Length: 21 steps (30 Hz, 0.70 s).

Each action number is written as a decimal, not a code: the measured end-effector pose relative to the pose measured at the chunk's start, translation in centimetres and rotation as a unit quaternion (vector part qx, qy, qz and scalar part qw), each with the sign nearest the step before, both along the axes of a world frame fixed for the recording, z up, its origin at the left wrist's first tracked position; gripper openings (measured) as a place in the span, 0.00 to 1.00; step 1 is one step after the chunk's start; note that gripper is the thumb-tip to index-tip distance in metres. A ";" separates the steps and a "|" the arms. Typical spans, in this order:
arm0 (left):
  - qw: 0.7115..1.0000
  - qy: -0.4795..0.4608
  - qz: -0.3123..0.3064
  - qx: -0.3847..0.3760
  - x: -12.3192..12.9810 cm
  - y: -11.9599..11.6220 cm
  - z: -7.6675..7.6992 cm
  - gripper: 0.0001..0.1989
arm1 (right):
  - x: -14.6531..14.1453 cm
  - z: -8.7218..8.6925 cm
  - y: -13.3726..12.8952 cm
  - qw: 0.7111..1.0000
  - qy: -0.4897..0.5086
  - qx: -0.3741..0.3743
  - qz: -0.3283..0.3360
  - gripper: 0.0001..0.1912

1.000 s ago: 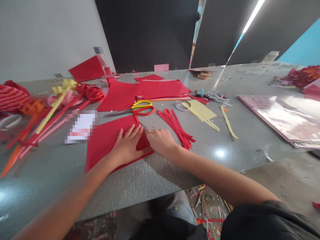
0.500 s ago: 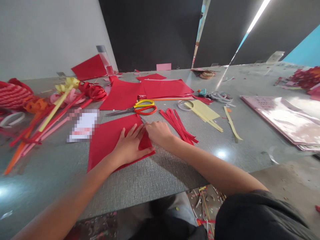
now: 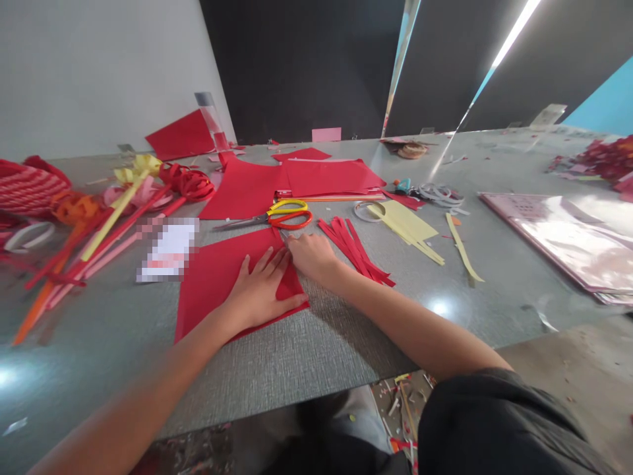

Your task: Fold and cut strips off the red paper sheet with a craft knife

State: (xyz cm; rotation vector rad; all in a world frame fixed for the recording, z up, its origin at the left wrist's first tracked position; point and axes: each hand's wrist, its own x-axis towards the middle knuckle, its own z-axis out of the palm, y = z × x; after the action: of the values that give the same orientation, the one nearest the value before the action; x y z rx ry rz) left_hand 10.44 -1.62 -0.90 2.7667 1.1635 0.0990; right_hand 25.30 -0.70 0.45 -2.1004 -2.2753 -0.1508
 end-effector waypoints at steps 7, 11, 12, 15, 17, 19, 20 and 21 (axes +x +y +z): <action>1.000 0.002 -0.008 -0.004 -0.2 0.0 0.3 0.50 | 0.7 0.6 -0.5 1.000 0.000 0.015 -0.012 0.17; 1.000 -0.008 -0.016 -0.004 -0.6 0.1 0.7 0.49 | 1.0 0.7 -0.9 0.999 0.001 0.031 -0.005 0.17; 1.000 -0.013 -0.017 0.003 -0.6 0.2 0.8 0.47 | 1.0 0.6 -1.0 0.999 0.002 0.037 -0.002 0.18; 0.998 -0.048 0.007 0.045 -0.9 0.5 1.0 0.39 | 1.2 0.3 -1.1 0.998 0.004 0.058 0.006 0.17; 0.994 -0.076 0.038 0.065 -1.0 0.7 1.1 0.33 | 1.4 0.1 -1.1 0.997 0.004 0.071 0.013 0.17; 0.992 -0.095 0.056 0.069 -1.2 1.0 1.2 0.28 | 1.5 0.1 -1.2 0.995 0.010 0.093 0.037 0.17; 0.991 -0.101 0.055 0.067 -1.4 1.1 1.2 0.26 | 1.5 0.1 -1.2 0.993 0.019 0.104 0.058 0.17; 0.991 -0.109 0.052 0.064 -1.5 1.3 1.2 0.23 | 1.5 0.1 -1.3 0.990 0.034 0.111 0.083 0.16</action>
State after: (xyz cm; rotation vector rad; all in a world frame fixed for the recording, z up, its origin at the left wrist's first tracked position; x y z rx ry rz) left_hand 8.97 -0.35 0.35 2.7135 1.2830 0.4893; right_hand 26.78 -2.00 0.52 -1.7744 -2.2633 -0.3065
